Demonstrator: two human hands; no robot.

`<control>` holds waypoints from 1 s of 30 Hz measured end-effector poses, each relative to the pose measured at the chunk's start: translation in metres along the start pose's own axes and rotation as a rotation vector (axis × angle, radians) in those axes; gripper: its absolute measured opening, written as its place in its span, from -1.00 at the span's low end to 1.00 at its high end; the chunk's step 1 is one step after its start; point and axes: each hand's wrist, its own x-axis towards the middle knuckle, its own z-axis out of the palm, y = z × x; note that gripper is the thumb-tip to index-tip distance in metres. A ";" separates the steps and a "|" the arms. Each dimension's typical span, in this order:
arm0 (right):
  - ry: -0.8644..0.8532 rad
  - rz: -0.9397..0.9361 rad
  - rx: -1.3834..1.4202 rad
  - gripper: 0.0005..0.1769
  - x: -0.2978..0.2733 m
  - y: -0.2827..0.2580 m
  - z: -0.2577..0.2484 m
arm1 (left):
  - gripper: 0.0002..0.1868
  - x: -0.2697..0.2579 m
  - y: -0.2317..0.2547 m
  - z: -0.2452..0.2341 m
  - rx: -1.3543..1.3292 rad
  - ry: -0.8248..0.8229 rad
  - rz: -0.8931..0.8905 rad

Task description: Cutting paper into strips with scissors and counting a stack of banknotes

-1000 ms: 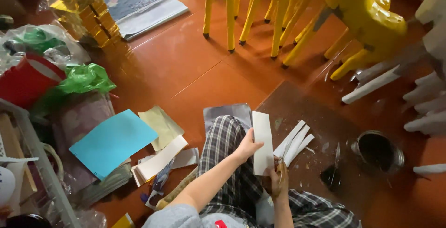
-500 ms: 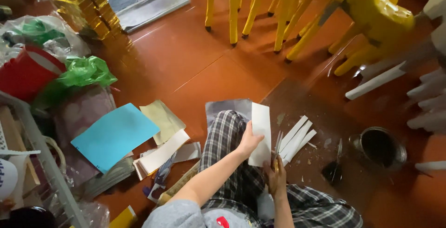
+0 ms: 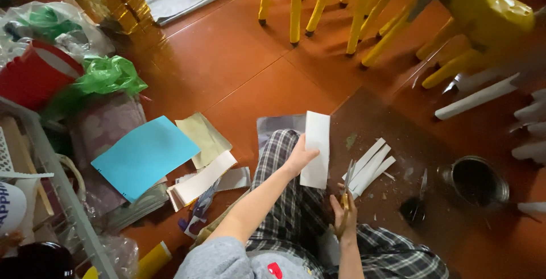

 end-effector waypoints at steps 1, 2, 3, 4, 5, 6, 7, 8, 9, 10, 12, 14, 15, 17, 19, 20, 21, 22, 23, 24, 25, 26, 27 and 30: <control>0.011 -0.017 -0.005 -0.62 0.001 0.002 0.000 | -0.34 -0.005 0.005 0.000 0.016 -0.061 0.018; 0.009 -0.016 -0.007 -0.62 0.002 0.003 0.000 | -0.34 -0.005 0.005 0.000 0.014 -0.059 0.017; 0.009 -0.037 0.004 -0.63 0.002 0.004 0.000 | -0.33 -0.005 0.005 0.001 0.028 -0.051 -0.002; 0.010 -0.057 0.015 -0.63 0.002 0.005 0.000 | -0.31 -0.005 0.005 0.002 0.042 -0.044 -0.020; 0.007 -0.054 0.012 -0.63 0.002 0.008 0.000 | -0.31 -0.006 0.005 0.002 0.038 -0.042 -0.024; 0.021 -0.040 0.009 -0.62 0.002 0.011 0.000 | -0.34 -0.007 0.005 0.003 0.035 -0.038 -0.037; 0.036 -0.029 0.008 -0.61 0.003 0.014 0.000 | -0.37 -0.007 0.007 0.003 0.033 -0.033 -0.048; 0.033 -0.029 0.006 -0.61 0.003 0.012 -0.001 | -0.37 -0.011 0.011 0.003 0.031 -0.031 -0.048; 0.033 0.004 -0.029 -0.62 0.002 0.011 -0.001 | -0.35 -0.014 0.016 0.002 0.040 -0.037 -0.072; 0.033 0.036 -0.065 -0.63 0.002 0.009 -0.002 | -0.33 -0.018 0.022 0.002 0.049 -0.043 -0.096; 0.034 0.060 -0.053 -0.61 0.000 0.003 -0.002 | -0.33 -0.018 0.019 0.001 0.023 -0.043 -0.082; 0.042 0.077 -0.038 -0.59 0.003 0.004 0.001 | -0.32 -0.015 0.017 0.000 -0.001 -0.049 -0.058; 0.042 0.086 0.019 -0.62 0.004 0.010 0.002 | -0.29 -0.013 0.013 0.001 -0.033 -0.053 -0.051; 0.048 0.083 0.081 -0.66 0.010 0.023 0.003 | -0.26 -0.010 0.010 0.001 -0.060 -0.062 -0.031; 0.040 0.058 -0.050 -0.55 0.016 0.039 0.002 | -0.26 -0.011 0.009 0.001 -0.039 -0.060 -0.047; 0.047 0.049 -0.046 -0.55 0.018 0.041 0.001 | -0.26 -0.013 0.013 0.003 -0.036 -0.065 -0.037; 0.053 0.042 -0.073 -0.58 0.019 0.043 0.002 | -0.28 -0.016 0.017 0.003 -0.026 -0.063 -0.042; 0.060 0.036 -0.100 -0.60 0.020 0.045 0.002 | -0.30 -0.019 0.020 0.003 -0.016 -0.060 -0.048; 0.066 0.032 -0.094 -0.60 0.021 0.044 0.002 | -0.30 -0.016 0.016 0.004 -0.011 -0.064 -0.042; 0.058 0.112 -0.086 -0.57 0.023 0.042 0.001 | -0.28 -0.012 0.011 0.004 -0.054 -0.058 -0.027; 0.047 0.196 -0.078 -0.54 0.022 0.041 0.000 | -0.26 -0.010 0.005 0.005 -0.098 -0.051 -0.015; 0.050 0.194 -0.074 -0.54 0.026 0.048 0.001 | -0.26 -0.010 0.008 0.004 -0.094 -0.054 -0.013; 0.036 0.133 -0.092 -0.55 0.028 0.055 0.001 | -0.26 -0.012 0.009 0.004 -0.076 -0.058 -0.031; 0.035 -0.079 -0.159 -0.58 0.033 0.085 0.001 | -0.26 -0.007 0.002 0.004 -0.056 -0.065 -0.042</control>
